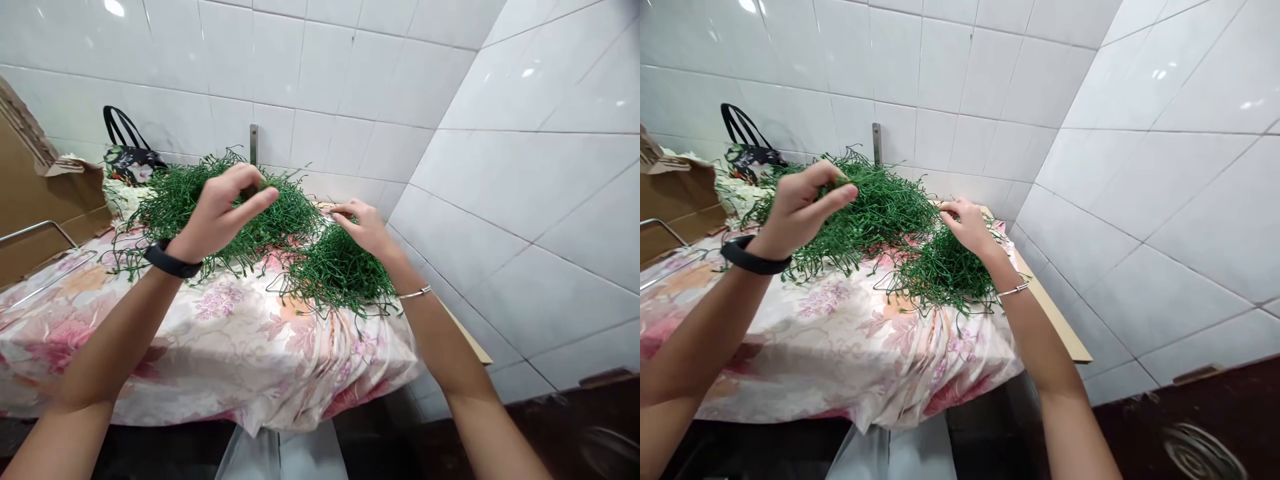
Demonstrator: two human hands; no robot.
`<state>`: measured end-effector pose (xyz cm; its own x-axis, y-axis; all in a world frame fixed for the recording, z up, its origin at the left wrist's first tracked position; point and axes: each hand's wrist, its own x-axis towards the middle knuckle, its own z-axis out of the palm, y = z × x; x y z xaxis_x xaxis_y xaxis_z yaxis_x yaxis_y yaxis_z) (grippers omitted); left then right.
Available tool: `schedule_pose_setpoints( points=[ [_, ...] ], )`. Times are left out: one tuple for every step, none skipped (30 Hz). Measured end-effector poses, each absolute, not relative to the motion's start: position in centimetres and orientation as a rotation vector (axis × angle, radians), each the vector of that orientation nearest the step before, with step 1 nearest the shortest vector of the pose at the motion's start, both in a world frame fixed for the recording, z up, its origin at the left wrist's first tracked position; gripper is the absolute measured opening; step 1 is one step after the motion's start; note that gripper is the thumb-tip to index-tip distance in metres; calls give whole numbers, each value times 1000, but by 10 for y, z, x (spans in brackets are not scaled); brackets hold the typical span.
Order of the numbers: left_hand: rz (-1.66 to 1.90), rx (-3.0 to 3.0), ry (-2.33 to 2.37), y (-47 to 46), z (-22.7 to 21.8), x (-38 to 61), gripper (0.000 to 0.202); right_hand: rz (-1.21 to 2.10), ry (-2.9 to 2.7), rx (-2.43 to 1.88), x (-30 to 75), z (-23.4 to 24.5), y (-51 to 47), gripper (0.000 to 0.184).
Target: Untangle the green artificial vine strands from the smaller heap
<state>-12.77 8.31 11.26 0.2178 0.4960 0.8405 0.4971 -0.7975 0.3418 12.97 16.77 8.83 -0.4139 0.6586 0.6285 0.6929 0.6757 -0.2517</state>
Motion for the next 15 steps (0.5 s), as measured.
schedule_pose_setpoints(
  points=[
    [-1582, -2488, -987, 88, 110, -122, 18, -99, -2165, -1053, 131, 85, 171, 27],
    [-1493, -2541, -979, 93, 107, -117, 19, -136, -2165, -1074, 133, 82, 174, 26],
    [-1416, -2614, -980, 98, 102, -113, 18, -171, -2162, -1098, 134, 79, 177, 26],
    [-1364, -2688, -984, 102, 97, -110, 16, -207, -2153, -1126, 135, 76, 179, 25],
    [-1323, -2752, -996, 106, 91, -107, 16, -242, -2137, -1153, 136, 74, 180, 24],
    [-1295, -2801, -1014, 109, 85, -106, 16, -271, -2117, -1178, 136, 72, 180, 24],
    [-1268, -2838, -1033, 111, 79, -105, 16, -292, -2093, -1189, 135, 71, 180, 23],
    [-1245, -2863, -1050, 112, 74, -106, 16, -309, -2065, -1184, 135, 71, 178, 23],
    [-1232, -2879, -1067, 113, 70, -106, 15, -327, -2029, -1163, 133, 72, 176, 22],
    [-1226, -2892, -1081, 113, 66, -107, 16, -348, -1987, -1129, 131, 72, 172, 22],
    [-1226, -2903, -1089, 114, 63, -107, 16, -371, -1944, -1083, 128, 73, 168, 20],
    [-1229, -2913, -1095, 114, 61, -108, 17, -391, -1905, -1030, 125, 74, 162, 19],
    [-1233, -2918, -1102, 114, 59, -107, 18, -404, -1882, -972, 121, 74, 157, 18],
    [-1234, -2918, -1107, 114, 57, -107, 19, -410, -1878, -916, 117, 74, 151, 17],
    [-1234, -2903, -1111, 115, 56, -105, 20, -415, -1890, -859, 112, 73, 145, 17]
  ],
)
